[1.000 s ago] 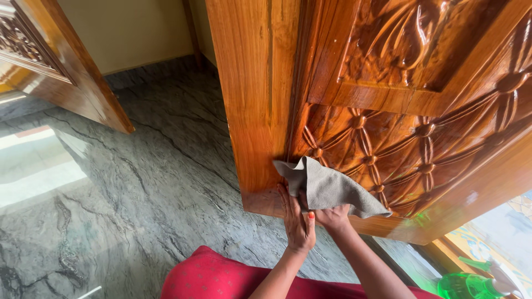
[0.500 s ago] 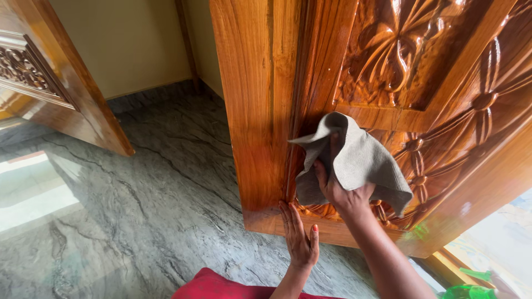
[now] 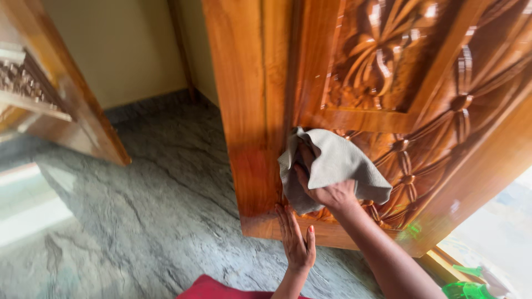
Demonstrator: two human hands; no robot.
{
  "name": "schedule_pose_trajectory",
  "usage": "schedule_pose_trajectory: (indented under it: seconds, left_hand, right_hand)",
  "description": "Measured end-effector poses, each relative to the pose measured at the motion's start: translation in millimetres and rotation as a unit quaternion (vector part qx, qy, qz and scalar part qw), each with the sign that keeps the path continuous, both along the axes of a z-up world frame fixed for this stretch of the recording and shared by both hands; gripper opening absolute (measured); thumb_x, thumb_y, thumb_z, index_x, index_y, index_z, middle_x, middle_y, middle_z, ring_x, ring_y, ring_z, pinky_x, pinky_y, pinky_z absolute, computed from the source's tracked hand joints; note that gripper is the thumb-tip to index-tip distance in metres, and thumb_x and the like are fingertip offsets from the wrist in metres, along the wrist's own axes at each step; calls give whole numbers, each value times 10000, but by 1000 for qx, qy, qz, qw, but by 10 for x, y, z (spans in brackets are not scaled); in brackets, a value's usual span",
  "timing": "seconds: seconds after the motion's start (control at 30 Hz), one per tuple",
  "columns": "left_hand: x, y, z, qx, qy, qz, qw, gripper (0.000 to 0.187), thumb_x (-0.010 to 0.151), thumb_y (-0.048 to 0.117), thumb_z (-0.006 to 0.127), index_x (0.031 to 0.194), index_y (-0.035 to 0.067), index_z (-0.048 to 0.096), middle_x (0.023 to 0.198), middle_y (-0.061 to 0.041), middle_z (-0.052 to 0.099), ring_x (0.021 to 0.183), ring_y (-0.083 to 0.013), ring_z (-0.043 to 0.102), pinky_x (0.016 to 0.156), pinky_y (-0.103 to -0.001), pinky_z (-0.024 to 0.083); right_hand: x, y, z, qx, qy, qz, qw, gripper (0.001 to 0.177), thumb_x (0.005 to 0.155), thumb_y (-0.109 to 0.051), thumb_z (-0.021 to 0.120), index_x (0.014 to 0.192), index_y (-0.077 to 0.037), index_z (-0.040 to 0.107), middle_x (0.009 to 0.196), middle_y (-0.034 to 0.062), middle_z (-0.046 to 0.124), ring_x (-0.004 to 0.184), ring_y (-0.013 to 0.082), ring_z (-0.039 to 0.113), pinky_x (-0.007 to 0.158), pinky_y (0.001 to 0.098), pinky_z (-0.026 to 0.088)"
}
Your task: The person wipes the surface of a wooden door with a cloth. They clean the carved details and flat surfaces of the door.
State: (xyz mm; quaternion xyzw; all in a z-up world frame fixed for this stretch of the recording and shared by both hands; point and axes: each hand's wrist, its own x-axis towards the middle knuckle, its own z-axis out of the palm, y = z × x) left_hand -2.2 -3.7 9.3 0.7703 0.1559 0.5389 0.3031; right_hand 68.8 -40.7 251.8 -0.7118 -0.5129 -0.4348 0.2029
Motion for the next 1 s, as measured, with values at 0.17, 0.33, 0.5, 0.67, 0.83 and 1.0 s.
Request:
schedule_pose_trajectory:
  seconds: [0.17,0.33,0.5,0.67,0.83,1.0]
  left_hand:
    - [2,-11,-9,-3,9,-10,1000,774,1068,394,433,1607,-72,130,1681,-342,69,1573,-494,78,1261,-545,154]
    - [68,-6,-18,-17,8,-15,1000,789,1069,420,415,1612,-51,89,1690,-316,23,1577,-465,36,1248,-533,172]
    - [110,-44,-34,5,22,14,1000,786,1070,422,384,1622,-28,53,1703,-280,3,1582,-443,17,1264,-541,141]
    - [106,-46,-2,5,26,6,1000,784,1076,424,377,1620,-33,45,1700,-283,-3,1579,-442,4,1266,-538,129]
    - [75,-68,-82,-17,24,-13,999,797,1071,418,389,1623,-45,47,1706,-291,-8,1590,-447,-7,1275,-531,85]
    - [75,-279,-328,132,-24,-16,991,832,1076,428,430,1630,-38,19,1700,-307,-48,1577,-486,-67,1275,-578,-23]
  right_hand:
    - [340,-506,204,82,1,-49,995,657,922,-251,668,1520,-50,484,1493,246,485,1363,460,480,1126,594,399]
    - [540,-1089,167,188,35,-116,975,716,912,-214,648,1570,-30,435,1594,264,430,1470,479,423,1199,598,348]
    - [755,-1142,-132,172,59,-146,973,607,1005,-223,609,1570,-79,440,1639,294,378,1485,497,427,1127,543,504]
    - [967,-1084,-568,158,172,-97,967,726,1021,-341,592,1536,80,302,1538,442,380,1273,512,533,905,566,563]
    - [1012,-902,-1312,119,33,-135,983,754,948,-338,653,1536,23,348,1361,321,537,1120,421,609,931,564,530]
    - [694,-534,-2224,-95,168,-7,981,571,984,-407,593,1458,-129,438,1394,155,540,1236,298,586,1011,497,527]
